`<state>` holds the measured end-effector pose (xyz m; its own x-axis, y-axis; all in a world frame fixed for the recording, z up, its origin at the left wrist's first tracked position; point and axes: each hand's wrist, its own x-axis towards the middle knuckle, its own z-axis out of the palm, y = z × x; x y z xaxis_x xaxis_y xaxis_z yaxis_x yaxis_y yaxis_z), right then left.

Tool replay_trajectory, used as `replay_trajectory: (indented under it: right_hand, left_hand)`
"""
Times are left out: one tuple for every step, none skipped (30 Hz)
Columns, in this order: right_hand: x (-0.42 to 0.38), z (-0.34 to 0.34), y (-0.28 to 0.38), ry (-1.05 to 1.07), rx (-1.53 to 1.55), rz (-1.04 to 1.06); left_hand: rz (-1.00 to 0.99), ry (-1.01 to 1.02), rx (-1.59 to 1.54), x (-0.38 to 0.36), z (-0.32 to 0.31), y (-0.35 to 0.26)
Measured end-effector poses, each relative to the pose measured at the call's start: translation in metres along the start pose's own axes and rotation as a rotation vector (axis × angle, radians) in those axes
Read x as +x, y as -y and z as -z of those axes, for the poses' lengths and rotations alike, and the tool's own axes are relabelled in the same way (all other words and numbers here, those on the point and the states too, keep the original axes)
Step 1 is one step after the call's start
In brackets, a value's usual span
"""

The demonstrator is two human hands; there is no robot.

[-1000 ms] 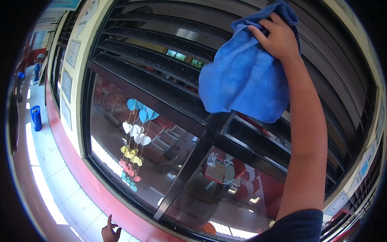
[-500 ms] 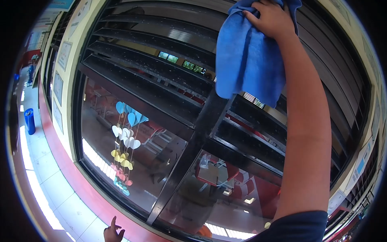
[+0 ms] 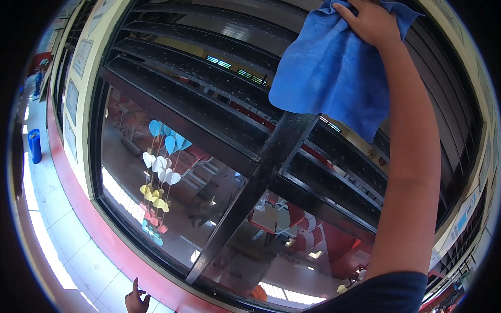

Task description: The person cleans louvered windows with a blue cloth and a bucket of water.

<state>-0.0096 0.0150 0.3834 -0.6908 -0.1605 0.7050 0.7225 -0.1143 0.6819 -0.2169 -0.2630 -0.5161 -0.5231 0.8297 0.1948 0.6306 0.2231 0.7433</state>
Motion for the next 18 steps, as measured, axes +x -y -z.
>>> replay_trajectory:
  right_hand:
    - [-0.002, 0.001, 0.0, 0.0, 0.084, 0.017]
    - [-0.007, 0.006, 0.008, -0.009, 0.144, 0.101]
    - [-0.018, 0.013, 0.017, -0.013, 0.201, 0.189]
    - [-0.031, 0.025, 0.03, -0.016, 0.256, 0.276]
    - [-0.046, 0.044, 0.052, 0.073, 0.274, 0.314]
    - [-0.06, 0.056, 0.069, 0.133, 0.342, 0.38]
    - [-0.079, 0.062, 0.089, 0.127, 0.413, 0.446]
    - [-0.098, 0.072, 0.108, 0.267, 0.455, 0.503]
    - [-0.118, 0.081, 0.129, 0.317, 0.552, 0.551]
    - [-0.14, 0.087, 0.147, 0.366, 0.654, 0.595]
    - [-0.166, 0.085, 0.161, 0.359, 0.662, 0.606]
    - [-0.18, 0.083, 0.169, 0.349, 0.673, 0.617]
    - [-0.176, 0.086, 0.166, 0.317, 0.611, 0.627]
    - [-0.17, 0.092, 0.159, 0.284, 0.553, 0.635]
    - [-0.166, 0.095, 0.151, 0.254, 0.497, 0.645]
    - [-0.161, 0.09, 0.141, 0.208, 0.422, 0.587]
    - [-0.153, 0.082, 0.127, 0.324, 0.388, 0.464]
    - [-0.145, 0.069, 0.112, 0.29, 0.439, 0.334]
  left_hand:
    - [-0.01, -0.022, -0.007, 0.005, -0.001, 0.002]
    - [-0.019, -0.043, -0.017, 0.009, -0.003, 0.003]
    - [-0.03, -0.06, -0.03, 0.01, -0.005, 0.004]
    - [-0.04, -0.051, -0.034, 0.011, -0.004, 0.005]
    - [-0.049, -0.048, -0.044, 0.015, -0.003, 0.002]
    - [-0.058, -0.045, -0.057, 0.018, -0.003, -0.002]
    - [-0.069, -0.041, -0.068, 0.021, -0.003, -0.005]
    - [-0.1, -0.046, -0.075, 0.022, -0.004, -0.005]
    - [-0.099, -0.03, -0.079, 0.023, -0.005, -0.008]
    - [-0.095, -0.015, -0.078, 0.023, -0.003, -0.011]
    - [-0.089, -0.004, -0.072, 0.024, -0.002, -0.012]
    - [-0.096, -0.005, -0.068, 0.023, -0.001, -0.014]
    - [-0.1, -0.008, -0.063, 0.022, 0.0, -0.015]
    - [-0.101, -0.01, -0.054, 0.021, 0.003, -0.014]
    - [-0.083, 0.001, -0.03, 0.019, 0.006, -0.013]
    - [-0.063, 0.014, -0.01, 0.017, 0.009, -0.012]
    - [-0.046, 0.034, 0.009, 0.014, 0.01, -0.012]
    - [-0.028, 0.009, -0.016, 0.009, 0.008, -0.006]
